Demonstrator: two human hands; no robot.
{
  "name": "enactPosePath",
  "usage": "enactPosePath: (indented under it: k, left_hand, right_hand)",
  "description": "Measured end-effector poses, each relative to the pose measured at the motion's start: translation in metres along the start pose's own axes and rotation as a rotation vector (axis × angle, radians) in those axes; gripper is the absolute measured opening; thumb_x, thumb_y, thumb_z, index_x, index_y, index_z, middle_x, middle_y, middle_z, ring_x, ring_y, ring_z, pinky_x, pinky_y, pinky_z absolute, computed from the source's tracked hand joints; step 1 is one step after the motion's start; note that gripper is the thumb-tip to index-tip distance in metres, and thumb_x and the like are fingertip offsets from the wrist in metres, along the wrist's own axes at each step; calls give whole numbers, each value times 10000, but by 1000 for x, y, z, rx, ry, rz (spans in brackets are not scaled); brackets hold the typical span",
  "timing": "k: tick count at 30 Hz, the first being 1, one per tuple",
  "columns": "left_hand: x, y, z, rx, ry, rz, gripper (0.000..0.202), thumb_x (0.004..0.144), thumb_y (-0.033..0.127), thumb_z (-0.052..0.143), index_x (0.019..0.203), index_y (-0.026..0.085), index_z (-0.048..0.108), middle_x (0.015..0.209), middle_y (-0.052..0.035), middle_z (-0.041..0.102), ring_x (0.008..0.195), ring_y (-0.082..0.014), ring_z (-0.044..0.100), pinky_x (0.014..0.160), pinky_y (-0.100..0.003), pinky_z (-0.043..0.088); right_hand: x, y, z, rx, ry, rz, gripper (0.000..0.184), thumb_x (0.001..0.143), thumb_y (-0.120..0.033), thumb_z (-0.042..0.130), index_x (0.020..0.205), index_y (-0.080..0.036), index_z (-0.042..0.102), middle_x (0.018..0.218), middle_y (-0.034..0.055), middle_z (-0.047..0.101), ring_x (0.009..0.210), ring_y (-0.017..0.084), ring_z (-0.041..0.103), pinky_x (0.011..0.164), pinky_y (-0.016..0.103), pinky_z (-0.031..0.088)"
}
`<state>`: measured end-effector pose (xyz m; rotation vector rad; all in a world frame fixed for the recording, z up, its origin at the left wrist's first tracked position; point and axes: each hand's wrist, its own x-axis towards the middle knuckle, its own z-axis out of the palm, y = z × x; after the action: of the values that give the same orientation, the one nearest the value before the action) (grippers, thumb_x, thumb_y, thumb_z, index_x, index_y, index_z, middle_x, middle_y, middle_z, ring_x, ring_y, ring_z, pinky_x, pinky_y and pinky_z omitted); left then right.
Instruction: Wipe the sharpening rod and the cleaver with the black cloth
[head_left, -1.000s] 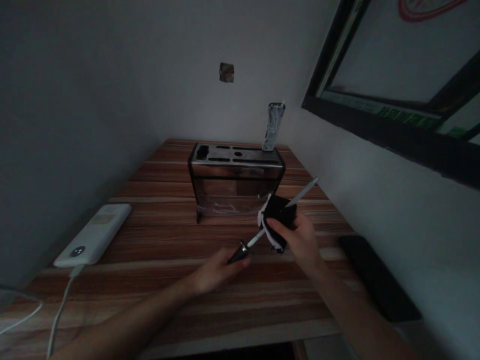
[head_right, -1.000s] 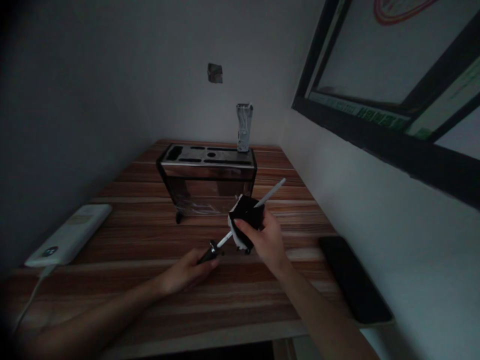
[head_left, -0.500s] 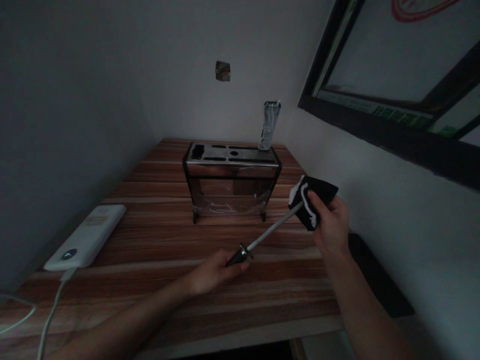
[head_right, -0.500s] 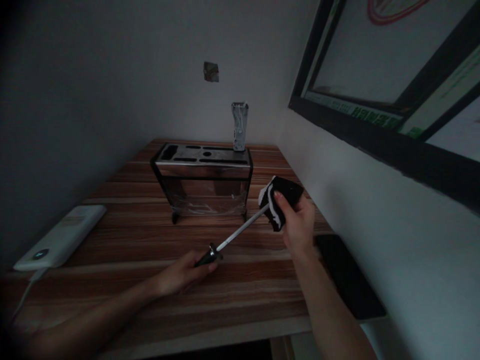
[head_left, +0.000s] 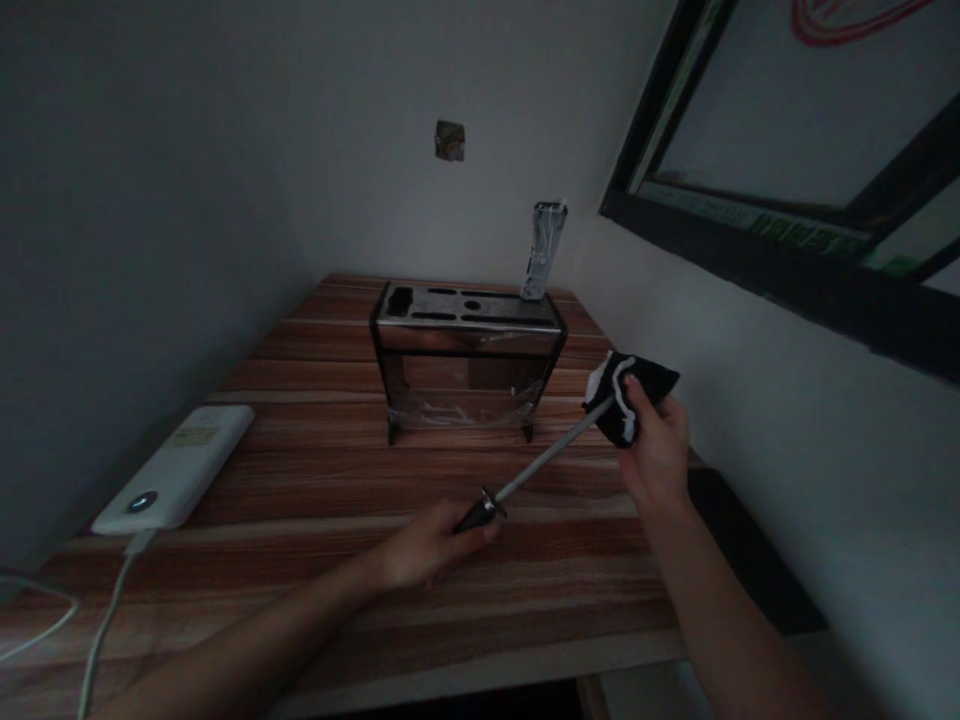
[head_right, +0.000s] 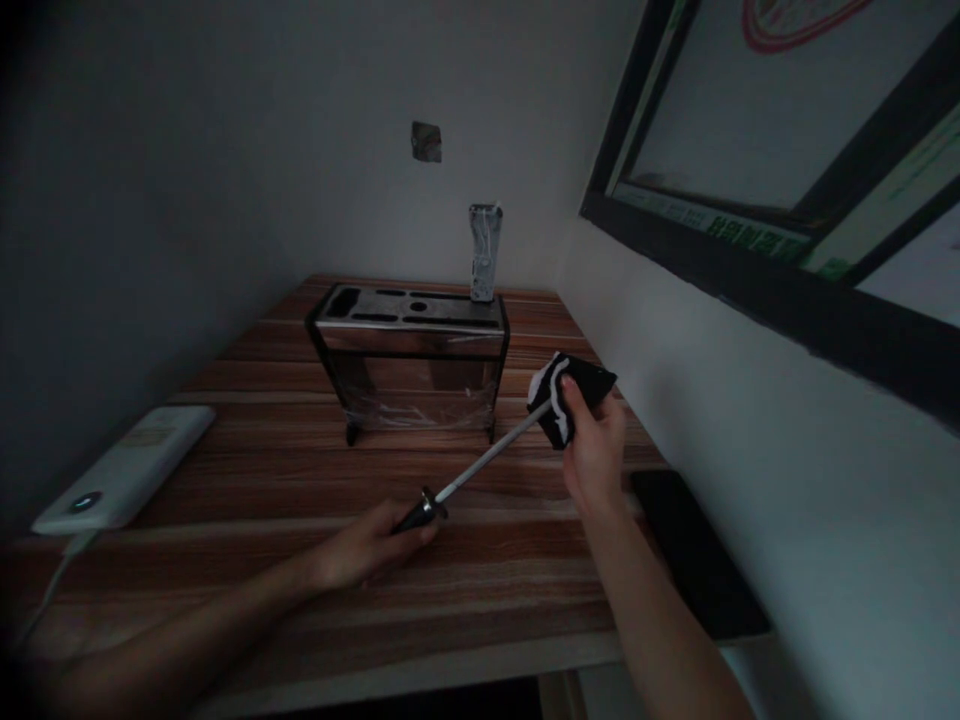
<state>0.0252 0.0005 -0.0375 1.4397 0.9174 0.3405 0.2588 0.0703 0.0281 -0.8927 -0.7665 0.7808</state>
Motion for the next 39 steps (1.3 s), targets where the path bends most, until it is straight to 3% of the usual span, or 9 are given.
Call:
enactPosePath:
  k: [11, 24, 32, 39]
  left_hand:
    - [0, 0, 1, -43, 34, 12, 423, 795, 591, 456, 709, 178, 429, 439, 113, 333, 310, -42, 295, 276, -141, 245]
    - [0, 3, 2, -93, 50, 27, 464, 782, 606, 458, 597, 187, 386, 386, 106, 342, 286, -41, 289, 265, -146, 221]
    - [1, -2, 2, -73, 65, 54, 415, 806, 567, 463, 695, 167, 456, 403, 110, 352, 293, -42, 290, 264, -136, 231]
    - [1, -1, 2, -107, 61, 57, 395, 802, 541, 475, 710, 157, 486, 407, 105, 364, 293, -40, 298, 265, -135, 247]
  right_hand:
    - [-23, 12, 10, -53, -105, 119, 244, 588, -304, 760, 783, -198, 659, 752, -19, 691, 650, 138, 635, 633, 286, 531]
    - [-58, 26, 14, -200, -360, 283, 262, 606, -312, 760, 803, -193, 635, 723, -11, 676, 590, 131, 610, 518, 231, 498]
    - [-79, 29, 17, -329, -556, 289, 312, 615, -326, 742, 857, -184, 607, 756, 13, 678, 653, 170, 627, 577, 272, 524]
    - [-93, 28, 21, -395, -538, 302, 365, 548, -288, 764, 856, -202, 588, 773, 7, 685, 718, 195, 646, 641, 305, 530]
